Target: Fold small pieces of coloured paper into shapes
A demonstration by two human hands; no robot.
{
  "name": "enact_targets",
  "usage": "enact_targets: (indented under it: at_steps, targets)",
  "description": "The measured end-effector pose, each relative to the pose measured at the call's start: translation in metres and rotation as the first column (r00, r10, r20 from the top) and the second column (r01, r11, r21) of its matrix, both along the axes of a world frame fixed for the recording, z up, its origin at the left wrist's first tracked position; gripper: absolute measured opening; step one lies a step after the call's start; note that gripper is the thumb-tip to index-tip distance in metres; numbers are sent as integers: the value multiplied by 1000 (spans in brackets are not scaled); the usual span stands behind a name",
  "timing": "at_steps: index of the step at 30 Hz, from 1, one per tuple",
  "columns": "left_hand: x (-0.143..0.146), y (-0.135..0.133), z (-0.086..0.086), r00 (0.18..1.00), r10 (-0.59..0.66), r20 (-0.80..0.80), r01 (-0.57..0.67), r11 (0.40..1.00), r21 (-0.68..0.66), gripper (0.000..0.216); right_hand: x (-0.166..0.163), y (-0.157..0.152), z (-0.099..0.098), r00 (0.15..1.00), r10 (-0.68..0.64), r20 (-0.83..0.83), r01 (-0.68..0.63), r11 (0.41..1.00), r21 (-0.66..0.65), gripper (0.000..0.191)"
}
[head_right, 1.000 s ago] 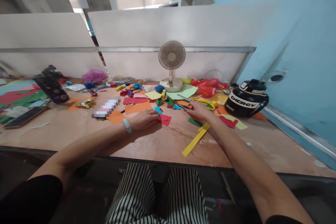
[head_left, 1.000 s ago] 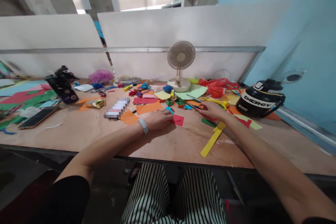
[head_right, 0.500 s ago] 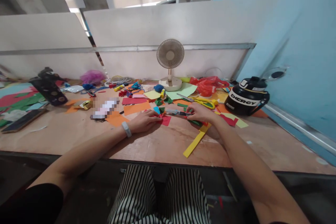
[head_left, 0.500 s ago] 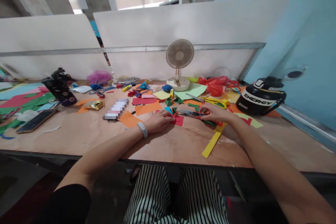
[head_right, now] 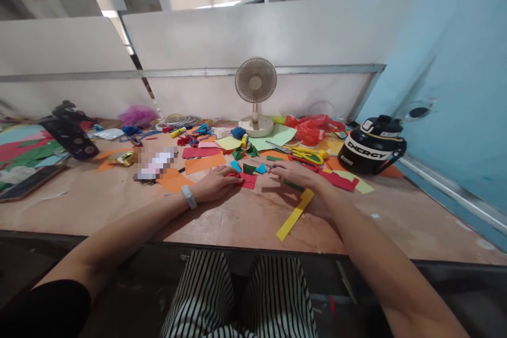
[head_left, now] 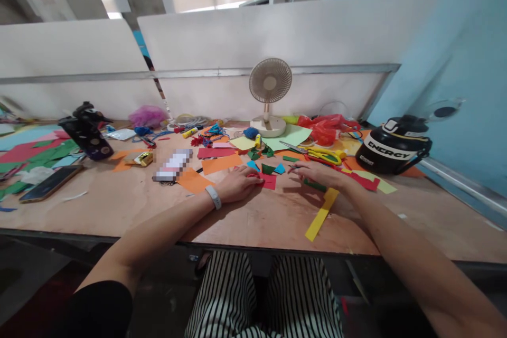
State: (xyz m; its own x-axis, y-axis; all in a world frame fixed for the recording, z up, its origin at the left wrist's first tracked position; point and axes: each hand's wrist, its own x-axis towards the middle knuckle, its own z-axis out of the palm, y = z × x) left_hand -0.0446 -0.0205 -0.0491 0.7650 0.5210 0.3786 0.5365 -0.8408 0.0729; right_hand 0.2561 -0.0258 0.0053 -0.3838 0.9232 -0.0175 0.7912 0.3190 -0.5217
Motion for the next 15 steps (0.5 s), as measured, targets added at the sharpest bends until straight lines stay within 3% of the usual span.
enact_targets:
  at_steps: [4, 9, 15]
  targets:
    - [1, -5, 1, 1000, 24, -5, -24, 999, 21, 37, -17, 0, -14, 999, 20, -44, -19, 999, 31, 55]
    - [1, -8, 2, 999, 34, -12, -34, 999, 24, 36, -38, 15, -25, 980, 197, -14, -191, 966, 174, 51]
    - [-5, -6, 2, 1000, 11, -18, -11, 1000, -2, 35, -43, 27, -26, 993, -28, 114, -5, 962, 274, 53]
